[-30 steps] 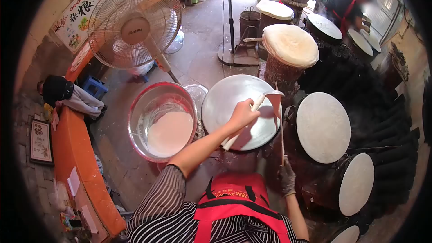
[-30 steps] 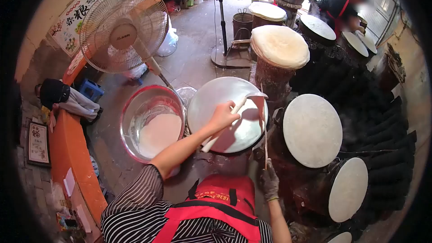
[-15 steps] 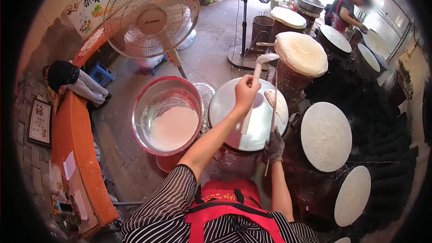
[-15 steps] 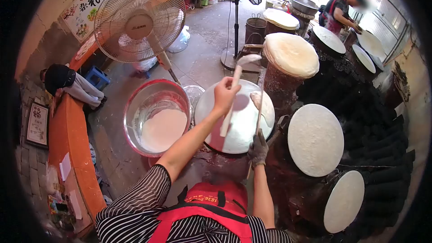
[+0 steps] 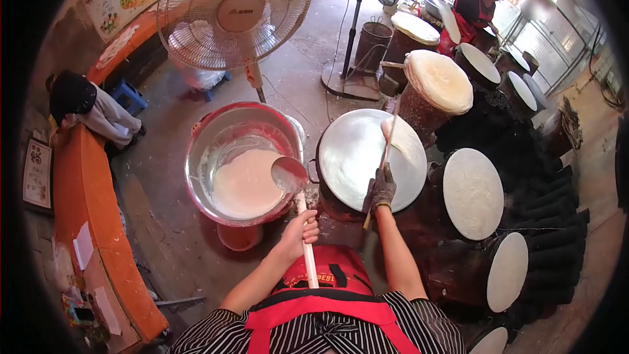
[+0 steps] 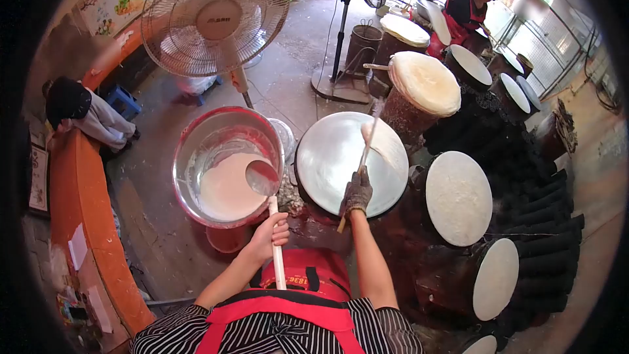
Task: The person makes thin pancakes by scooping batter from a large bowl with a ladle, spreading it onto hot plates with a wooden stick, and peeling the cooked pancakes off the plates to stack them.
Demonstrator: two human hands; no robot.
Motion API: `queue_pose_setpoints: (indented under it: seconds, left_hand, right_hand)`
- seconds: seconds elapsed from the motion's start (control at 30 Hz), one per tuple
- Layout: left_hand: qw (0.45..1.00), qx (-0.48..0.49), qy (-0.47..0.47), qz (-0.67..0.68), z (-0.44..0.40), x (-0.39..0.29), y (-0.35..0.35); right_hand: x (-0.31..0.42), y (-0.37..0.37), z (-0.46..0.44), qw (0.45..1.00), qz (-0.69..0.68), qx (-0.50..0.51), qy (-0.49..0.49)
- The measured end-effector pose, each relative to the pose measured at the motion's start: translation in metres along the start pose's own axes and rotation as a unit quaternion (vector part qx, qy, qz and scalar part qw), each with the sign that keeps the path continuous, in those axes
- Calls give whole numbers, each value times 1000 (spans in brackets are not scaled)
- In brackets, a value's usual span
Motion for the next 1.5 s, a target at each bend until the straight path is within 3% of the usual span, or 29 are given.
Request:
queue_pose_setpoints:
  seconds: [0.1, 0.17, 0.27, 0.37, 0.43, 0.47, 0.5, 0.6, 0.67, 0.7, 0.77, 0.8, 0.9, 0.93, 1.03, 1.23, 1.27, 1.33, 1.4, 1.5]
  left_hand:
    - [998, -14, -18, 54, 4, -6, -37]
    - [994, -56, -7, 95, 10, -7, -56]
    - [991, -68, 9, 115, 14, -8, -75]
    - [986, -78, 19, 144, 13, 6, -77]
    - [982, -86, 34, 164, 9, 16, -75]
    - [979, -88, 40, 177, 7, 25, -74]
    - [977, -90, 46, 189, 5, 33, -73]
    - [967, -76, 55, 235, -5, 62, -77]
    - [965, -135, 72, 213, -3, 84, -57]
    - [962, -165, 80, 203, -2, 96, -51]
    - [962, -163, 92, 198, -4, 115, -54]
    - [959, -173, 99, 200, -3, 121, -49]
    - [951, -207, 124, 195, -8, 148, -36]
    - [947, -218, 137, 190, -15, 165, -42]
    - [932, -240, 161, 218, -6, 181, -18]
    - [909, -268, 191, 256, -1, 233, -10]
    - [905, -270, 197, 264, 0, 240, -8]
    - [899, -270, 207, 275, 3, 252, -1]
    - [897, -275, 210, 274, 4, 259, 4]
    - [894, -287, 204, 277, 4, 263, 10]
  right_hand:
    - [59, -40, 39, 988, 66, 66, 120]
    - [9, -85, 53, 994, -3, -44, 97]
    - [-4, -105, 66, 994, 50, -68, 69]
    - [-6, -76, 45, 996, -34, 16, 76]
    - [13, -48, 34, 995, 50, 57, 69]
    - [-3, -42, 22, 996, 59, 68, -7]
    - [-22, -45, 14, 992, 67, 103, 41]
    - [-1, -63, 11, 968, 132, 209, 38]
    - [29, -97, 8, 957, 144, 248, 33]
    - [37, -118, 5, 956, 165, 241, 15]
    - [43, -151, -5, 984, 124, 101, 78]
    - [59, -152, -6, 986, 107, 90, 92]
    - [9, -145, -33, 970, 129, 207, 4]
    - [-6, -137, -31, 956, 151, 242, -73]
    - [58, -87, -7, 924, 201, 323, 32]
    - [50, -151, -31, 858, 135, 496, 6]
    - [47, -171, -50, 860, 150, 485, -43]
    - [47, -187, -80, 910, 130, 394, 18]
    - [52, -180, -93, 931, 107, 348, -3]
    - [59, -168, -74, 856, 178, 486, 26]
Point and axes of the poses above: each hand's wrist, its own z-axis away from the middle knuckle, its own y-axis out of the palm, x = y × z, the point moved 3 cm from there along -z, towards the middle knuckle, and after that the axes turned 8 degrees about -y, right-handed, at the moved point
